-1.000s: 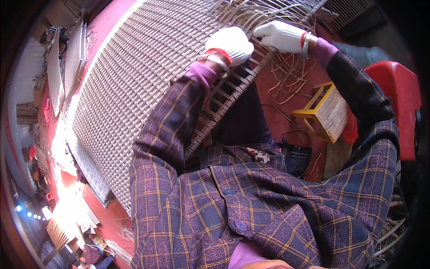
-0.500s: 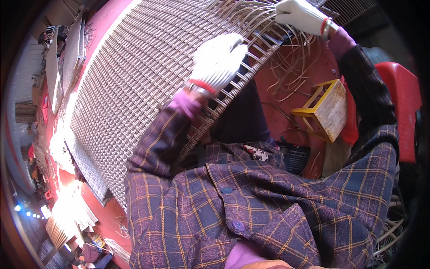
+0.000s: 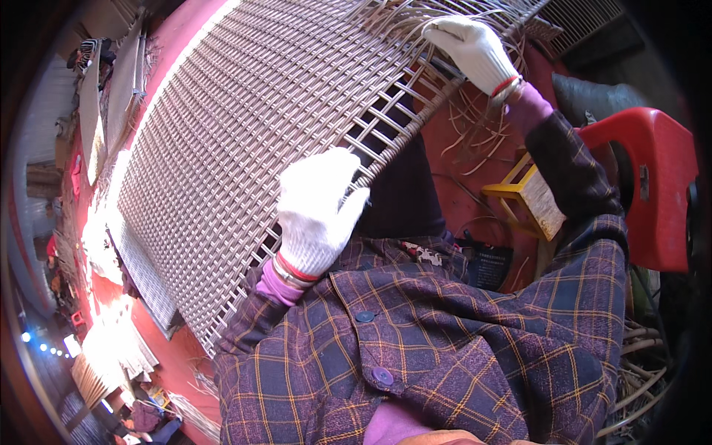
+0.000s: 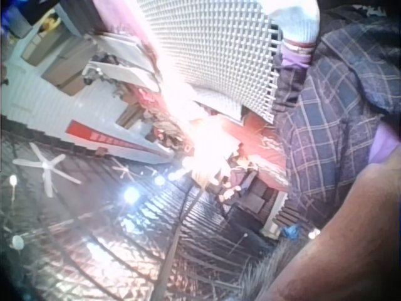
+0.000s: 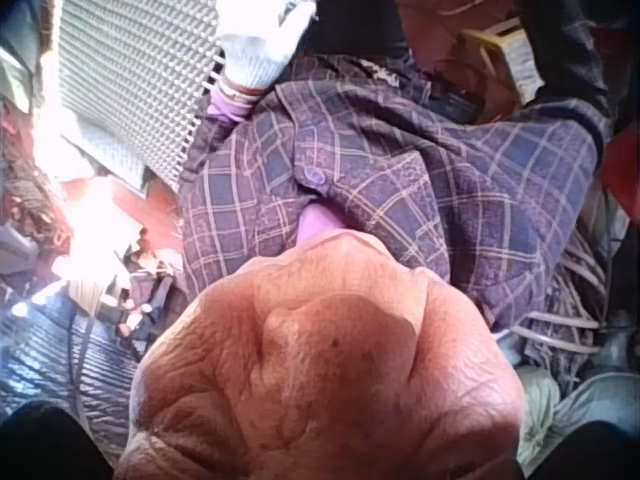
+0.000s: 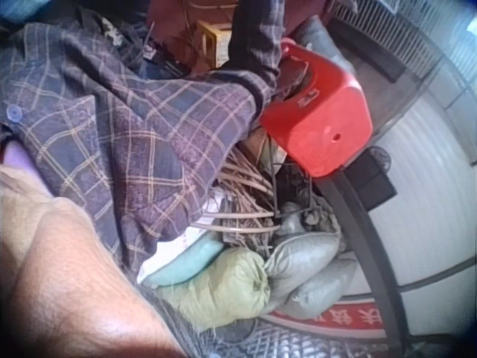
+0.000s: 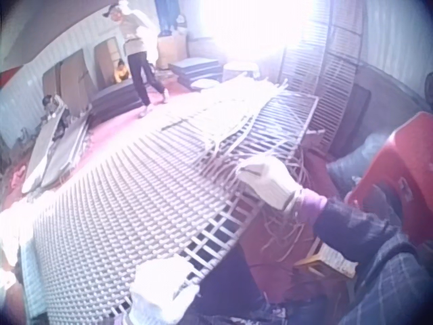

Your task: The person weaves thin strips of material into a large rectangular basket frame, threading each strip through the vertical ribs and pulling it taut. The person repeatedly adjusts the woven section and continues adding strips along the edge of the basket.

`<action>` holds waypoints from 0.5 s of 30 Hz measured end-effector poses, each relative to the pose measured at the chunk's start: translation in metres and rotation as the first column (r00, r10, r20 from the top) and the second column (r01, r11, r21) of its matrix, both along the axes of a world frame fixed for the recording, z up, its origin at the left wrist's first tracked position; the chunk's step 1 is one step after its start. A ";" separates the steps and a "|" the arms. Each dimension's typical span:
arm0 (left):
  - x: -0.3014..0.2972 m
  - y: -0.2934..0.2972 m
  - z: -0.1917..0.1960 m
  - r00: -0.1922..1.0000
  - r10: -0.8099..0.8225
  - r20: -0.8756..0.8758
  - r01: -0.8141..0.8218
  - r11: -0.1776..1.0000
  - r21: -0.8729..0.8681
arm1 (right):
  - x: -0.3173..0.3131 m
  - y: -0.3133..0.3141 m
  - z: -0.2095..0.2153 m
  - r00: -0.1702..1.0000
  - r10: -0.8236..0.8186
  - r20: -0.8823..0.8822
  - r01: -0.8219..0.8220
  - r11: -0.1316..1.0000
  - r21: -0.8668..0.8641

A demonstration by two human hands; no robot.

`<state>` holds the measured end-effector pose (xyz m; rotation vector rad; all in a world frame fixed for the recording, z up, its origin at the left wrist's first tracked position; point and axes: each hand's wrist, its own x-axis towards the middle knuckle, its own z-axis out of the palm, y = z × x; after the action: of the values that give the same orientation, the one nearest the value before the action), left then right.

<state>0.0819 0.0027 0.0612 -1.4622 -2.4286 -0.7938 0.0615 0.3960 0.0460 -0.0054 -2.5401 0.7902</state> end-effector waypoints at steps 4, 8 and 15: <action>0.016 -0.018 -0.004 0.992 0.062 -0.109 -0.088 0.963 -0.253 | 0.011 -0.032 -0.007 0.986 0.132 -0.107 -0.148 0.976 -0.157; 0.020 -0.025 -0.014 0.979 0.101 -0.175 -0.164 0.903 -0.396 | -0.004 -0.047 -0.021 0.982 0.185 -0.044 -0.174 0.784 -0.595; 0.020 -0.029 -0.020 0.987 0.127 -0.099 -0.156 0.901 -0.405 | -0.058 0.028 0.024 0.985 -0.080 -0.155 0.083 0.996 0.011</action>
<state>0.1014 -0.0264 0.0414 -1.3847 -2.7225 -0.1963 0.0031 0.4243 0.0696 -0.0409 -2.3839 0.7085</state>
